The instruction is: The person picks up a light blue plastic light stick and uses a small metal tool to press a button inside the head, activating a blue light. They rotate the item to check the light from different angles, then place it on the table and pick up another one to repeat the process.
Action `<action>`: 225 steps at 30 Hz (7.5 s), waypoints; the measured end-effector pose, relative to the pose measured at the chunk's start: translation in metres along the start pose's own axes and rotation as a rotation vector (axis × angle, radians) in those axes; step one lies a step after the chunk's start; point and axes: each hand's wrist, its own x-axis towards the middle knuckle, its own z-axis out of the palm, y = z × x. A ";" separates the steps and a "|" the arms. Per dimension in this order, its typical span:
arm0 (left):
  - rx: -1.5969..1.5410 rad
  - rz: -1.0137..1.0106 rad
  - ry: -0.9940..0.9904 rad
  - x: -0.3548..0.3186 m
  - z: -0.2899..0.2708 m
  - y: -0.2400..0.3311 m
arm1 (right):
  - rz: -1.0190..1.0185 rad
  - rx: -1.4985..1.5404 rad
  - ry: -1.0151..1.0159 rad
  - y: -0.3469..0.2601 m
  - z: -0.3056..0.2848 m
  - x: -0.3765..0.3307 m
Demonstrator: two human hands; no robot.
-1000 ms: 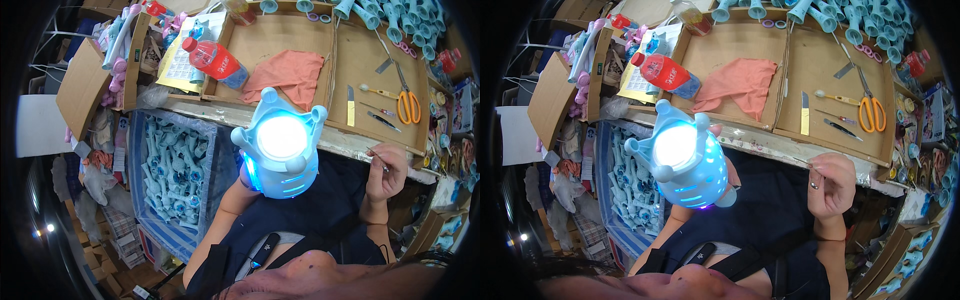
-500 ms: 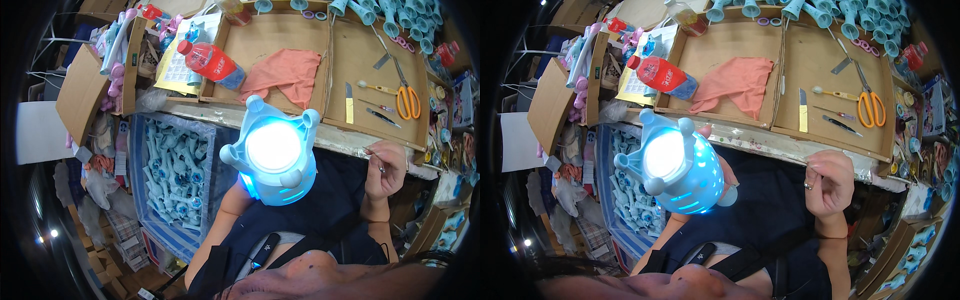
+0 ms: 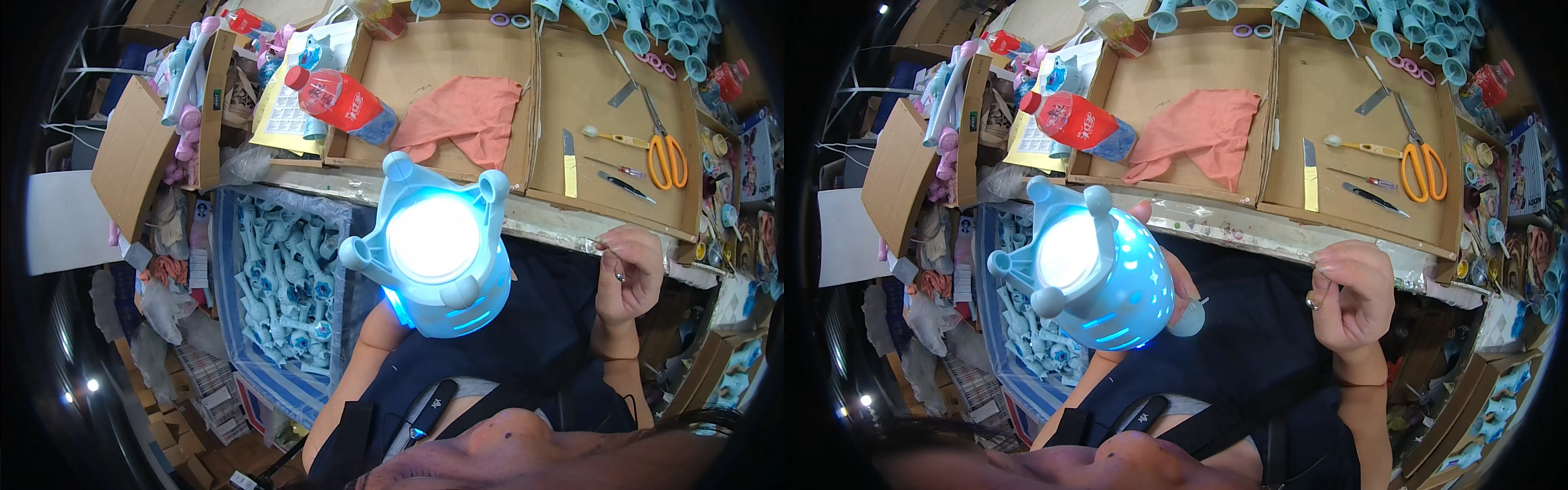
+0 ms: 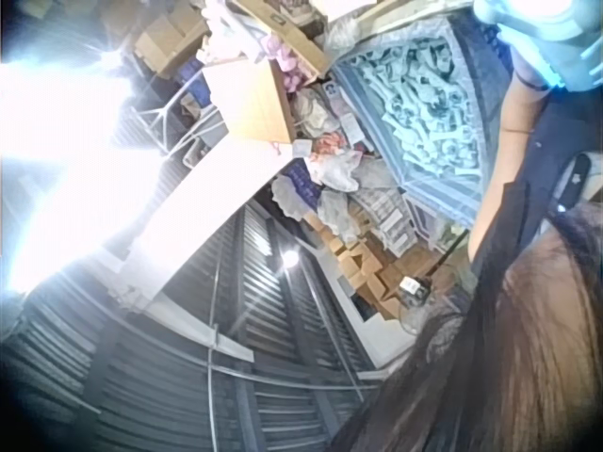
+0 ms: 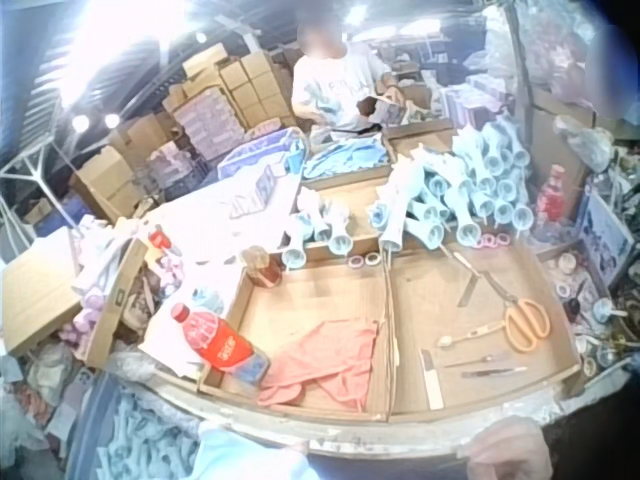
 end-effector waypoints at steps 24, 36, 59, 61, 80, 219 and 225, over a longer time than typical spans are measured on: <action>-0.062 0.055 -0.053 -0.001 -0.004 -0.007 | -0.006 -0.038 0.000 0.000 0.000 0.000; 0.302 0.119 0.022 0.002 0.005 -0.001 | 0.014 -0.054 0.004 -0.001 0.001 0.000; 0.384 0.269 -0.067 0.006 -0.010 -0.023 | -0.492 -0.374 -0.206 -0.019 -0.001 0.049; 0.429 0.303 -0.066 0.008 -0.006 -0.021 | -0.560 -0.449 -0.248 -0.021 -0.002 0.056; 0.440 0.269 -0.047 0.010 -0.016 -0.022 | -0.620 -0.437 -0.346 -0.013 0.001 0.066; 0.558 0.387 -0.185 -0.005 0.016 -0.037 | 0.070 0.093 -0.172 0.013 0.036 0.008; 0.850 0.407 -0.182 -0.004 0.049 -0.060 | 0.159 0.215 -0.142 0.025 0.004 -0.004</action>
